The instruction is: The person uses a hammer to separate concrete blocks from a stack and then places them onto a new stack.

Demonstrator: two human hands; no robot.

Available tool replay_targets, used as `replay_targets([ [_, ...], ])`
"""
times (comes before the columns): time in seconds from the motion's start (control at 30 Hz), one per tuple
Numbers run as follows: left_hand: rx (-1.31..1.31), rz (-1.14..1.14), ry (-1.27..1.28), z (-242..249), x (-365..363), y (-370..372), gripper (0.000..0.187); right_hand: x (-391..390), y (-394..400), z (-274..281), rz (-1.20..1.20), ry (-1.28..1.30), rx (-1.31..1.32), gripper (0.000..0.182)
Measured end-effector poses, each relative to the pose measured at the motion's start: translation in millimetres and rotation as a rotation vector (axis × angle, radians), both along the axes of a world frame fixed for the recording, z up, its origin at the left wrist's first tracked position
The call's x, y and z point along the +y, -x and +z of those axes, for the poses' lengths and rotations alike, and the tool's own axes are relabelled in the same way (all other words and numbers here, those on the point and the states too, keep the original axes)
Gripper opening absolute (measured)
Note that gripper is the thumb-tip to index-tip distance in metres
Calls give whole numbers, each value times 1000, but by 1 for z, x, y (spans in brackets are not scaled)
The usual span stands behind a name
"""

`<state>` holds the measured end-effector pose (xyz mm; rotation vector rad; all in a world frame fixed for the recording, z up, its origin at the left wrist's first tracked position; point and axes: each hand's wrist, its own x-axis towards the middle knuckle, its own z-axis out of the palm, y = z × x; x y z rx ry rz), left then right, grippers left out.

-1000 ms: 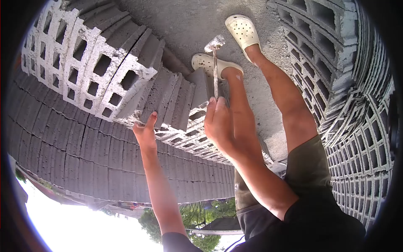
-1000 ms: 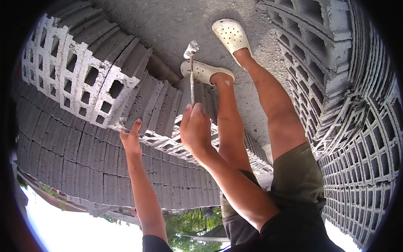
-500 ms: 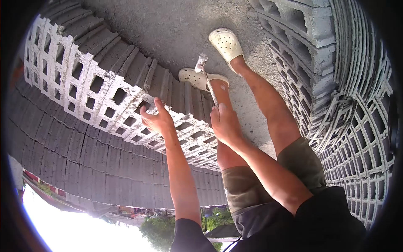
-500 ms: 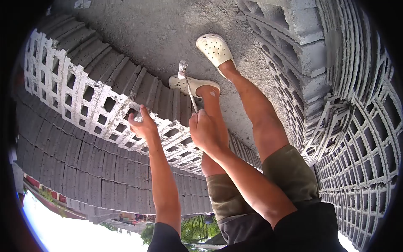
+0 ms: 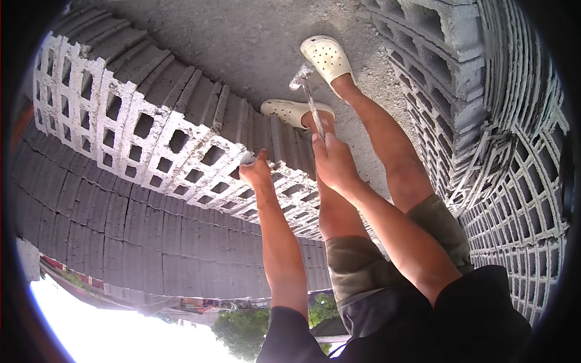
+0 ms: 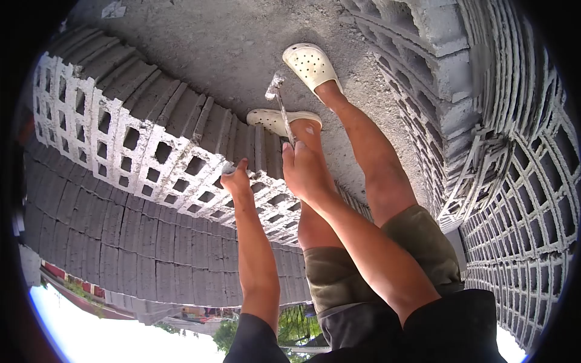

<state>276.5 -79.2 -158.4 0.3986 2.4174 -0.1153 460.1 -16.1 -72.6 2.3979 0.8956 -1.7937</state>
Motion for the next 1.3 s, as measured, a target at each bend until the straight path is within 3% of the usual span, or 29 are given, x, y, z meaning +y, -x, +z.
replay_targets([
  [0.03, -127, 179, -137, 0, -1, 2, 50, -2, 2, -5, -3, -1, 1, 41],
  [0.07, -78, 102, -109, 5, -5, 5, 42, 0, 1, -14, -68, -43, 113, 42],
  [0.13, -255, 237, -253, 28, -10, 13, 39, 17, -8, -26, -141, -65, 293, 42],
  [0.2, -335, 277, -271, 63, -28, 38, 39, 27, -18, -39, -164, -216, 289, 45],
  [0.23, -365, 278, -250, 78, -35, 52, 40, 37, -19, -37, -205, -175, 251, 44],
  [0.3, -367, 290, -200, 100, -49, 78, 44, 45, -7, -32, -474, -218, 218, 43],
  [0.37, -545, 334, -297, 107, -45, 86, 45, 38, 17, -24, -721, -205, 143, 43],
  [0.4, -551, 329, -290, 109, -45, 87, 49, 19, 38, -27, -866, -225, 105, 31],
  [0.43, -546, 332, -277, 114, -48, 89, 49, -5, 60, -21, -886, -181, 89, 31],
  [0.47, -533, 311, -253, 116, -49, 91, 48, -50, 89, -33, -628, -199, -107, 34],
  [0.5, -534, 289, -242, 110, -46, 90, 48, -54, 97, -9, -378, 144, 14, 45],
  [0.53, -513, 299, -228, 109, -50, 91, 48, -81, 107, -21, -317, 376, 273, 40],
  [0.57, -551, 314, -245, 111, -49, 92, 49, -67, 103, -19, -426, 573, 268, 46],
  [0.63, -583, 302, -263, 111, -50, 95, 50, -64, 85, -40, -408, 409, 115, 45],
  [0.77, -565, 299, -240, 117, -51, 96, 51, 14, -4, -35, -172, -246, -163, 41],
  [0.8, -564, 311, -229, 116, -49, 95, 52, 31, -22, -39, -317, -305, -115, 41],
  [0.9, -563, 318, -233, 114, -44, 90, 55, 73, -37, -24, -420, -443, -326, 40],
  [1.0, -543, 315, -231, 116, -49, 93, 56, 1, 58, -43, -496, -512, -431, 35],
  [1.03, -544, 302, -230, 114, -50, 93, 56, -27, 94, -18, -326, 114, -97, 37],
  [1.07, -547, 334, -221, 115, -49, 92, 55, -126, 165, -67, -109, 230, 219, 42],
  [1.1, -541, 342, -212, 116, -53, 98, 56, -66, 133, -15, -248, 483, 171, 47],
  [1.17, -549, 325, -187, 117, -55, 104, 54, -36, 100, -4, -307, 492, 270, 46],
  [1.2, -547, 318, -176, 123, -56, 106, 54, -37, 82, -11, -118, 239, 215, 44],
  [1.3, -553, 304, -214, 118, -49, 101, 50, 18, 17, -15, -182, -107, 20, 44],
])
